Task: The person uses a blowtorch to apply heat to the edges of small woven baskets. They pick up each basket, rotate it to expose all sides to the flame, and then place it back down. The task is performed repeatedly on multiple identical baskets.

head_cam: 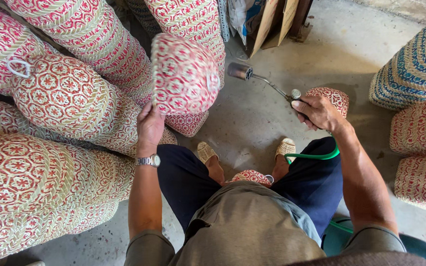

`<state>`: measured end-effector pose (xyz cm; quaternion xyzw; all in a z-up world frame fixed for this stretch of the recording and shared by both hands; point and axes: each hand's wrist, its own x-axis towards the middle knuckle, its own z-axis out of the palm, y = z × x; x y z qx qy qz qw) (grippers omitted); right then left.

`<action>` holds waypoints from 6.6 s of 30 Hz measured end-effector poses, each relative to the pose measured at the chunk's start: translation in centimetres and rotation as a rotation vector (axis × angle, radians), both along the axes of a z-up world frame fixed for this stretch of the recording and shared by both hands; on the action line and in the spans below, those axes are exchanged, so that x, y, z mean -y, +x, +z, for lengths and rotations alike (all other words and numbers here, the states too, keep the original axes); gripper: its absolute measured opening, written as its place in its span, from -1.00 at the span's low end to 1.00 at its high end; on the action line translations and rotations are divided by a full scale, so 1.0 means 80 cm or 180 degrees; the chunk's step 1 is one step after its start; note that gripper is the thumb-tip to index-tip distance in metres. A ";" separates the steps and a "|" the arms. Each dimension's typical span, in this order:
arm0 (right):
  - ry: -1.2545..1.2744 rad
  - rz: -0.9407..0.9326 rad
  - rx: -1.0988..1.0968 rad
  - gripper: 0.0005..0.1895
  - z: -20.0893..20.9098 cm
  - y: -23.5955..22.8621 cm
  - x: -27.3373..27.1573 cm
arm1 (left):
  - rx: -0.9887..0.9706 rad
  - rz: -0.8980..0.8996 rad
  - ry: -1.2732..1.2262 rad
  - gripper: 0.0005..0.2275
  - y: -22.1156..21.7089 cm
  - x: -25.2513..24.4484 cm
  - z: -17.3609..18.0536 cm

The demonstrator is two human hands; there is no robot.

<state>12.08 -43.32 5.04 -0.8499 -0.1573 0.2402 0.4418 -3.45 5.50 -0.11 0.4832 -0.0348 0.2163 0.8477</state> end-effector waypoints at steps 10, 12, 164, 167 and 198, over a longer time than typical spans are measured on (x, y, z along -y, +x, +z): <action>-0.0153 0.0452 -0.0070 -0.50 -0.017 -0.035 -0.023 | 0.0305 0.0471 -0.1807 -0.71 0.038 0.038 -0.002; -0.0085 0.0378 0.0030 -0.51 -0.013 -0.034 -0.024 | 0.0225 0.0501 -0.1454 -0.70 0.040 0.040 -0.005; -0.0368 -0.0127 0.2025 -0.61 -0.068 -0.094 -0.112 | -0.1620 0.0486 -0.0588 -0.61 0.007 0.124 -0.167; 0.0018 0.0299 0.1661 -0.65 -0.081 -0.099 -0.125 | -0.1533 0.0509 -0.0554 -0.60 0.013 0.133 -0.167; -0.0300 0.0771 0.1215 -0.68 -0.061 -0.087 -0.126 | -0.0919 0.0946 -0.0443 -0.49 0.026 0.133 -0.152</action>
